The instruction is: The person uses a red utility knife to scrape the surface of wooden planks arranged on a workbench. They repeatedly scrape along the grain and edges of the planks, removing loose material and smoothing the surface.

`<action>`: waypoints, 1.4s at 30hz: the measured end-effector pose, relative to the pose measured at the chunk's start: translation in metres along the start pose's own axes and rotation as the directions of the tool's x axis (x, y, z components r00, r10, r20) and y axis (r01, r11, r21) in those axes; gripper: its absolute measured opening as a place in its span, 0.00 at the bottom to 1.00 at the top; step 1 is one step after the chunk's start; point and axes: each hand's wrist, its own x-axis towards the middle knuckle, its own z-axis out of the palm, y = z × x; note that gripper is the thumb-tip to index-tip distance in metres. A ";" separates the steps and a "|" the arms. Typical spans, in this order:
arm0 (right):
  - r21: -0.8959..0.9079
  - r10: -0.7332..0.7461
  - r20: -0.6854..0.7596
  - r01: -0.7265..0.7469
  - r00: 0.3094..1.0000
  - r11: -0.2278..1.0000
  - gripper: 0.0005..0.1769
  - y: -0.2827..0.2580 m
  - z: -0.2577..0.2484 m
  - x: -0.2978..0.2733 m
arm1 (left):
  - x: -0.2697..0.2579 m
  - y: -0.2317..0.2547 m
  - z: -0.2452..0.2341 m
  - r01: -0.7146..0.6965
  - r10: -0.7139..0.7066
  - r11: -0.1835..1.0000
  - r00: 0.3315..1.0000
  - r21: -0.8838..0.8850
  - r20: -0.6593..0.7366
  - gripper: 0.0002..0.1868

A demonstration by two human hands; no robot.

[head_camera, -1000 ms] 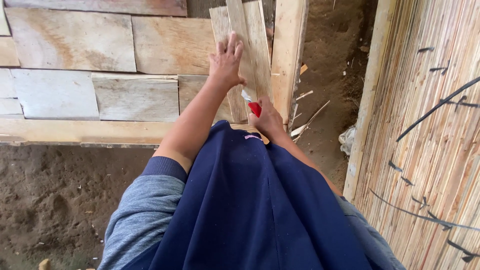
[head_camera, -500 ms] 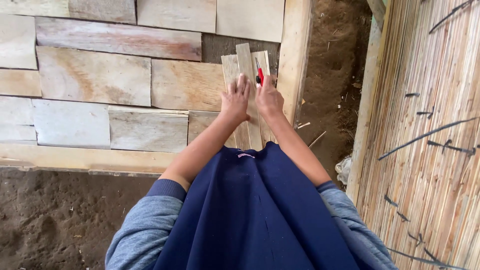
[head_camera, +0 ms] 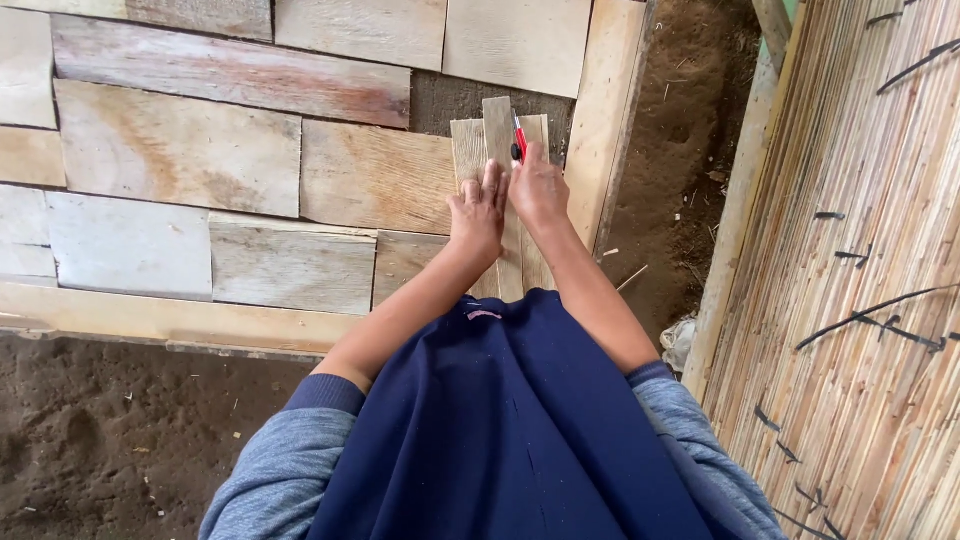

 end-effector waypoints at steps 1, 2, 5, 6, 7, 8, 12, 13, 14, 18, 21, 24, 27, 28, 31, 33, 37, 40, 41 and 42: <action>0.001 -0.001 0.000 0.001 1.000 1.000 0.14 0.002 0.004 0.004 | 0.001 0.000 0.001 0.001 -0.001 1.000 1.000 0.001 0.000 0.75; -0.024 -0.002 0.008 0.002 1.000 1.000 0.15 0.005 0.007 0.008 | 0.001 0.000 0.001 -0.003 0.003 1.000 1.000 -0.009 0.003 0.75; -0.063 -0.003 0.036 0.005 0.999 0.998 0.16 0.006 0.010 0.007 | 0.000 0.000 0.003 -0.008 0.008 1.000 1.000 -0.023 0.009 0.74; -0.082 -0.007 0.052 0.011 0.999 0.997 0.16 0.005 0.009 0.006 | 0.000 0.000 0.003 -0.004 0.005 1.000 1.000 -0.030 0.007 0.73; -0.082 -0.005 0.054 0.010 0.999 0.997 0.16 0.005 0.007 0.004 | 0.000 0.000 0.003 -0.006 0.006 1.000 1.000 -0.030 0.009 0.73; -0.063 -0.007 0.073 0.012 0.997 0.998 0.15 0.005 0.005 0.002 | 0.001 0.001 0.002 -0.002 0.002 0.999 1.000 -0.033 0.013 0.73; -0.041 0.027 0.151 -0.021 0.988 0.999 0.16 0.002 -0.005 -0.012 | -0.002 0.001 0.000 0.005 -0.004 0.998 1.000 -0.057 0.009 0.74; -0.042 0.025 0.154 -0.019 0.988 0.999 0.16 -0.006 -0.015 -0.025 | -0.001 0.002 0.003 0.007 -0.006 0.998 1.000 -0.059 0.012 0.74; -0.033 0.022 0.159 -0.017 0.987 0.999 0.16 -0.014 -0.025 -0.038 | 0.000 0.002 0.006 0.015 -0.015 0.999 1.000 -0.052 0.004 0.75; -0.057 0.051 0.164 -0.042 0.985 0.998 0.17 0.020 0.018 -0.033 | -0.004 0.004 0.003 0.027 -0.027 0.998 1.000 -0.048 -0.010 0.76; -0.046 0.062 0.178 -0.054 0.982 0.997 0.17 0.015 0.011 -0.055 | 0.001 0.003 0.010 0.030 -0.031 0.998 0.999 -0.056 -0.029 0.73; -0.009 0.075 0.214 -0.075 0.974 0.997 0.15 0.024 0.019 -0.070 | 0.000 0.003 0.008 0.017 -0.017 0.999 1.000 -0.035 -0.015 0.75; 0.003 0.048 0.251 -0.051 0.967 0.999 0.24 0.025 0.016 -0.088 | -0.009 0.005 -0.005 0.032 -0.033 0.999 0.999 -0.012 -0.017 0.74; 0.003 0.051 0.252 -0.053 0.966 0.999 0.24 0.030 0.020 -0.093 | -0.010 0.004 -0.007 0.030 -0.030 0.999 0.999 -0.013 -0.015 0.74; 0.002 0.072 0.232 -0.075 0.970 0.997 0.15 0.040 0.028 -0.110 | -0.012 0.004 -0.009 0.034 -0.034 0.999 0.999 -0.009 -0.001 0.73; -0.011 0.075 0.244 -0.074 0.967 0.997 0.15 0.039 0.025 -0.123 | -0.010 0.003 -0.007 0.026 -0.027 0.999 1.000 -0.025 -0.010 0.70; 0.012 0.136 0.254 -0.143 0.958 0.990 0.11 0.055 0.048 -0.129 | -0.011 0.001 -0.020 0.017 -0.023 0.999 0.988 0.045 0.155 0.76; 0.030 0.130 0.255 -0.143 0.958 0.989 0.09 0.053 0.044 -0.138 | -0.011 0.005 -0.006 0.025 -0.026 1.000 0.997 0.007 0.077 0.78; 0.043 0.129 0.269 -0.146 0.955 0.988 0.11 0.049 0.038 -0.143 | -0.011 0.007 0.001 0.008 -0.009 1.000 1.000 0.024 0.022 0.79; 0.057 0.124 0.273 -0.145 0.954 0.988 0.13 0.045 0.029 -0.142 | -0.006 0.008 0.005 -0.007 0.009 0.999 0.999 0.044 -0.043 0.80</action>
